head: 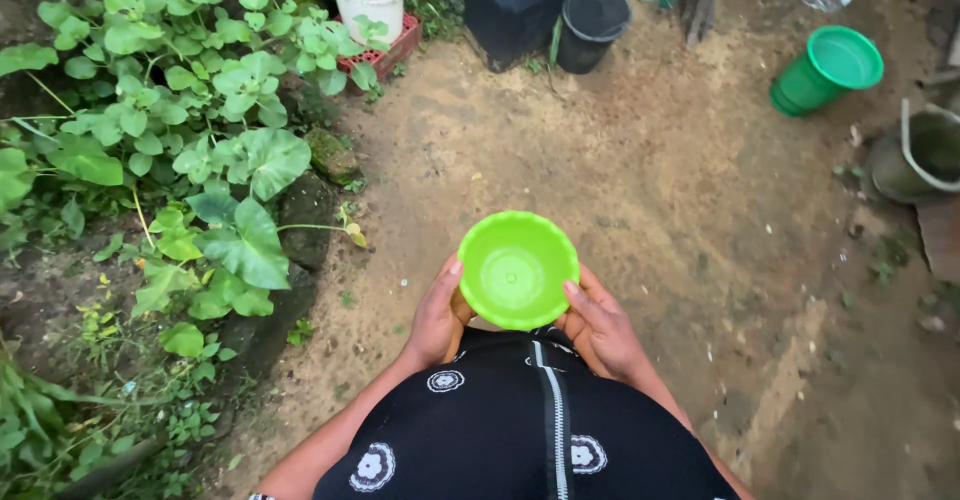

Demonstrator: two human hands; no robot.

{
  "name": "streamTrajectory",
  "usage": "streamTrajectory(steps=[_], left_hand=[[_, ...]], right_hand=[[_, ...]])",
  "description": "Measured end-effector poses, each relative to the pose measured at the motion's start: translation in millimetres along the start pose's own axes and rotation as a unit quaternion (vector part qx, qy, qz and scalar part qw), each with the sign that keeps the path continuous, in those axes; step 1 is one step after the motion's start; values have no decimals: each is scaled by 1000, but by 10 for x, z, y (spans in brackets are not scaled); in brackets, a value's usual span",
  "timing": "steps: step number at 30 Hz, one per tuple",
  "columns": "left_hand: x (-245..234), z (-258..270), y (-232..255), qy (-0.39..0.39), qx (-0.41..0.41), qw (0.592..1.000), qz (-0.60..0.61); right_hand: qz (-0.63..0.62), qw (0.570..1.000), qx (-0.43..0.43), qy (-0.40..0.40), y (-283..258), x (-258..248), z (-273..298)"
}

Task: Filling a green bowl with water from an outdoor tap.

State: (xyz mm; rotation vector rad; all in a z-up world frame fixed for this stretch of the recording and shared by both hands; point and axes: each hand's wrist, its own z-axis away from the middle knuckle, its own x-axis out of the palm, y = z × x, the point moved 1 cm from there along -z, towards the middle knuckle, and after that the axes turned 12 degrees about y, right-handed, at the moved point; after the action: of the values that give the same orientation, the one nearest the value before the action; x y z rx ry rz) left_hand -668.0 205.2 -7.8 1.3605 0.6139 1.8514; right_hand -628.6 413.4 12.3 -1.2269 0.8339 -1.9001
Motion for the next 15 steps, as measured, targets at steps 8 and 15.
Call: streamTrajectory(steps=[8,15], left_hand=[[717,-852,2,70,40,997,12],[1389,-1530,-208,64,33,996,43]], right_hand=[[17,996,2,-91,-688,-80,-1131],[28,996,26,-84,-1209,-501,-1974]])
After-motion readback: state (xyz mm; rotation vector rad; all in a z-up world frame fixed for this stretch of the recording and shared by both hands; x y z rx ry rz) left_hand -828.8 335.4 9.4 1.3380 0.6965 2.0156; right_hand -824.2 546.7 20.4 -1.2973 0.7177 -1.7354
